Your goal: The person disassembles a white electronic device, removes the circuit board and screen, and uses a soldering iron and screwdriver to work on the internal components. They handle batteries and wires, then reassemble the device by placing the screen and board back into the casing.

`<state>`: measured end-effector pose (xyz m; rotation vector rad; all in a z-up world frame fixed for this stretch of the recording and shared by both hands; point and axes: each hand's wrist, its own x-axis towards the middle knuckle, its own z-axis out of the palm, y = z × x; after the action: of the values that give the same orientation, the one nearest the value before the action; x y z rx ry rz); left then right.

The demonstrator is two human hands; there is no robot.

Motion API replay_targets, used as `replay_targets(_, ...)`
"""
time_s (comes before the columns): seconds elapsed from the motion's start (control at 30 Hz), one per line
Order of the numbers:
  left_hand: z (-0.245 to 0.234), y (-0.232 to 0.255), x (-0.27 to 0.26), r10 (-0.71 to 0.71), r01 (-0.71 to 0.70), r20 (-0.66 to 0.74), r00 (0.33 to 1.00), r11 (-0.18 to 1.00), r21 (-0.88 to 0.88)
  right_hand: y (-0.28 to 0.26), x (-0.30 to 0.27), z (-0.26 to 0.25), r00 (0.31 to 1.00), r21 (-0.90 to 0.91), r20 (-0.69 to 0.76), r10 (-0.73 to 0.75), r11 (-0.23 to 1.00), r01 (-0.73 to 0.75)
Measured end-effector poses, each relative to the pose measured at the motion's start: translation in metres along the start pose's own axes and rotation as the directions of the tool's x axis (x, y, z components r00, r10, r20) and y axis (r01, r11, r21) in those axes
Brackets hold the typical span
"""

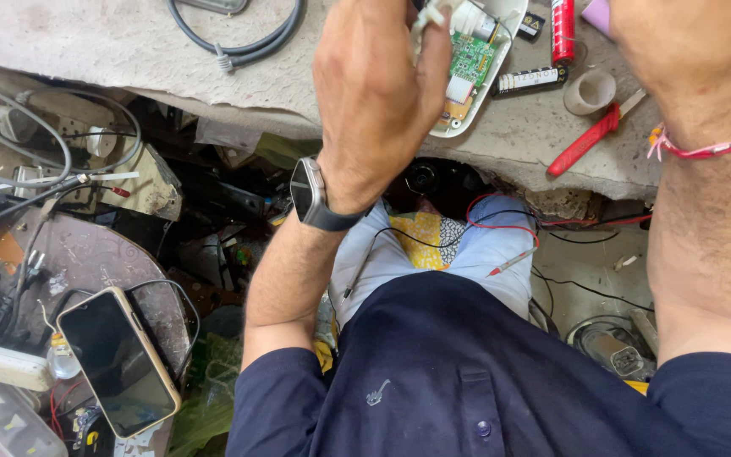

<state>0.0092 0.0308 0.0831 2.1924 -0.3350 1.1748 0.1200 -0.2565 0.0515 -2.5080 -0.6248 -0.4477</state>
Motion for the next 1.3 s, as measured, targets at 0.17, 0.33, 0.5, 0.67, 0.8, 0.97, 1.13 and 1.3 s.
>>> replay_targets(0.17, -0.003, 0.008, -0.008, 0.210, -0.225, 0.112, 0.971, 0.964, 0.144, -0.052, 0.002, -0.023, 0.983, 0.278, 0.001, -0.182, 0.945, 0.174)
replay_targets(0.33, 0.001, 0.009, -0.021, 0.280, -0.290, 0.107, 0.954, 0.952, 0.100, -0.104, 0.014, -0.025, 0.898, 0.402, 0.043, -0.437, 0.831, 0.385)
replay_targets(0.5, 0.003, 0.001, -0.028, 0.184, -0.184, 0.078, 0.980, 0.983, -0.009, -0.108, 0.020, -0.016, 0.814, 0.261, -0.081, -0.575, 0.776, 0.574)
replay_targets(0.67, 0.000, -0.005, -0.033, 0.123, -0.125, 0.060, 0.991, 0.992, 0.028, -0.102, 0.016, -0.013, 0.792, 0.183, -0.083, -0.605, 0.772, 0.609)
replay_targets(0.8, 0.000, -0.013, -0.036, 0.102, -0.103, 0.048, 0.994, 0.994, 0.026, -0.099, 0.017, -0.012, 0.809, 0.148, -0.056, -0.586, 0.796, 0.587)
replay_targets(0.97, 0.004, -0.023, -0.030, 0.064, -0.065, -0.019, 0.998, 0.996, -0.067, -0.091, 0.024, -0.013, 0.842, 0.113, 0.021, -0.539, 0.838, 0.533)
replay_targets(1.13, -0.001, -0.024, -0.035, 0.064, -0.065, -0.026, 0.998, 0.997, -0.030, -0.087, 0.034, 0.001, 0.827, 0.077, 0.054, -0.559, 0.828, 0.555)
replay_targets(1.3, 0.000, -0.025, -0.046, 0.008, -0.009, -0.035, 0.999, 1.000, -0.026, -0.089, 0.026, -0.006, 0.783, 0.056, -0.016, -0.622, 0.781, 0.622)
